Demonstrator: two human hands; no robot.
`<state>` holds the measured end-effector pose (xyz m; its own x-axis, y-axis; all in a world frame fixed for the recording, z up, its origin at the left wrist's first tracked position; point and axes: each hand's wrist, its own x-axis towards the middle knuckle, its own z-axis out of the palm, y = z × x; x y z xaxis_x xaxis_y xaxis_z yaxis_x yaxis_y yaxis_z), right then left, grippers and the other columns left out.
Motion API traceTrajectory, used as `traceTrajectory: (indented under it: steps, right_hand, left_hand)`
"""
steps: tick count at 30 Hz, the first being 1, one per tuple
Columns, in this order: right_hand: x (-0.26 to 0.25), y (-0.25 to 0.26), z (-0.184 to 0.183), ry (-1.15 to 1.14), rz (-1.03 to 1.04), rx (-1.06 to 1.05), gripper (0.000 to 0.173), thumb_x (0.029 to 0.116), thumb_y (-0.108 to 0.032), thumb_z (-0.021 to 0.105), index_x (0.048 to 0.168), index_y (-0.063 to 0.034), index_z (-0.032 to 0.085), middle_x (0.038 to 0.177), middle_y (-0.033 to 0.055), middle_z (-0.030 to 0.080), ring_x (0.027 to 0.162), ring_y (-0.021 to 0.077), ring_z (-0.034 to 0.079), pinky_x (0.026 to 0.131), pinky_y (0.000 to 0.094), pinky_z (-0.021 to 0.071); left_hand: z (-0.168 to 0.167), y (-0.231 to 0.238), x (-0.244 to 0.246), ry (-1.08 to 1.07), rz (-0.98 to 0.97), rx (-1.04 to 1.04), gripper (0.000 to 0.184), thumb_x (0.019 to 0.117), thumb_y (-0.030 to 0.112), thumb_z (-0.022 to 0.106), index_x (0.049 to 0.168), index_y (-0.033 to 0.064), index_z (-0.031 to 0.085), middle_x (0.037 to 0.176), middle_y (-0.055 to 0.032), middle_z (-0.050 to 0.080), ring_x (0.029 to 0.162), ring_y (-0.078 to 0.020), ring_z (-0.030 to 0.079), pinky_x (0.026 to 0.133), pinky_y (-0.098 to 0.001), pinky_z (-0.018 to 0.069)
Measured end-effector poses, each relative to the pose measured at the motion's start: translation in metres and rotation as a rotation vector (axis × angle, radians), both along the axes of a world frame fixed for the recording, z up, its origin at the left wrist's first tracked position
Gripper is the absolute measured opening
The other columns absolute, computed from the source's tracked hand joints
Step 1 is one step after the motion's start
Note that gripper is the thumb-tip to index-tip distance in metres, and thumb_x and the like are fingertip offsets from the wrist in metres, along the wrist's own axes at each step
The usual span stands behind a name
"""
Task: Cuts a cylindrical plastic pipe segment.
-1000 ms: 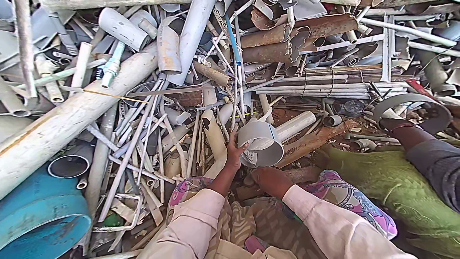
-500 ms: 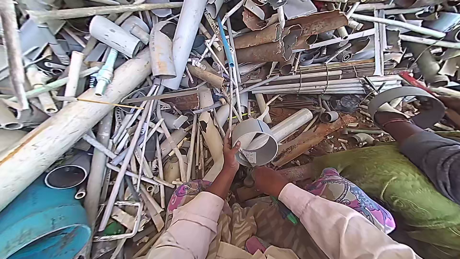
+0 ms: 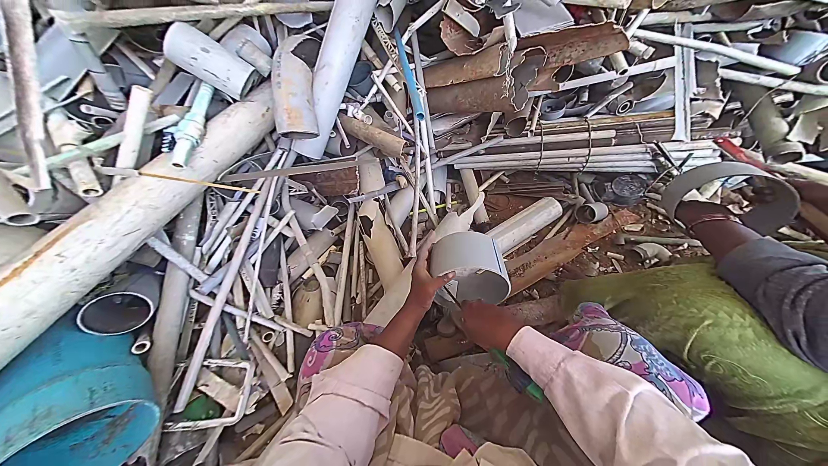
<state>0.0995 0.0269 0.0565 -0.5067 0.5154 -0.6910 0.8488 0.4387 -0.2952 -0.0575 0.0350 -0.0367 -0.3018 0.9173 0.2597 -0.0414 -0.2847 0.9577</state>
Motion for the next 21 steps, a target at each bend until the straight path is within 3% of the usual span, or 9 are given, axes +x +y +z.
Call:
traceTrajectory:
  steps: [4,7,12,16,21]
  right_hand:
    - [-0.001,0.001,-0.009,0.033,-0.081,0.033,0.038,0.1048,-0.021,0.054,0.127,0.0087,0.056,0.124,0.0294,0.063,0.117,0.0437,0.064,0.093,0.0619,0.0512]
    - [0.0,0.004,0.0,0.02,-0.123,0.065,0.044,0.1007,-0.02,0.062,0.134,0.0079,0.053,0.131,0.029,0.06,0.124,0.0434,0.061,0.096,0.0619,0.0506]
    - [0.001,-0.001,0.009,0.045,-0.096,0.075,0.039,0.1054,-0.021,0.052,0.134,0.0059,0.055,0.129,0.0286,0.062,0.121,0.0436,0.062,0.096,0.0625,0.0505]
    - [0.0,-0.011,0.022,-0.001,-0.069,0.042,0.039,0.1095,-0.022,0.044,0.138,0.0035,0.052,0.13,0.0277,0.062,0.122,0.0433,0.062,0.097,0.0616,0.05]
    - [0.002,-0.011,0.02,0.037,-0.027,0.036,0.04,0.1067,-0.015,0.048,0.143,0.0034,0.048,0.13,0.028,0.061,0.123,0.0433,0.061,0.098,0.0601,0.0501]
  left_hand:
    - [0.002,-0.005,0.011,-0.011,-0.049,0.014,0.109,0.0704,0.028,0.078,0.153,-0.0137,0.021,0.149,-0.0265,0.043,0.13,-0.0167,0.052,0.107,-0.0273,0.0453]
    - [0.006,-0.006,0.014,-0.056,-0.099,0.018,0.113,0.071,0.03,0.078,0.154,-0.0133,0.014,0.144,-0.0234,0.048,0.124,-0.0133,0.056,0.103,-0.0269,0.0477]
    - [0.014,-0.002,0.002,-0.135,-0.008,0.012,0.106,0.0724,0.024,0.073,0.156,-0.0087,0.016,0.144,-0.0217,0.048,0.123,-0.0128,0.056,0.103,-0.0265,0.0469]
    - [0.015,0.004,-0.013,-0.224,0.106,0.002,0.093,0.0792,0.018,0.067,0.157,-0.0017,0.021,0.145,-0.0214,0.048,0.125,-0.016,0.054,0.104,-0.0297,0.0464]
    - [0.013,0.007,-0.011,-0.281,0.079,0.018,0.092,0.0809,0.018,0.065,0.157,-0.004,0.019,0.143,-0.0224,0.049,0.123,-0.0169,0.056,0.105,-0.0315,0.0475]
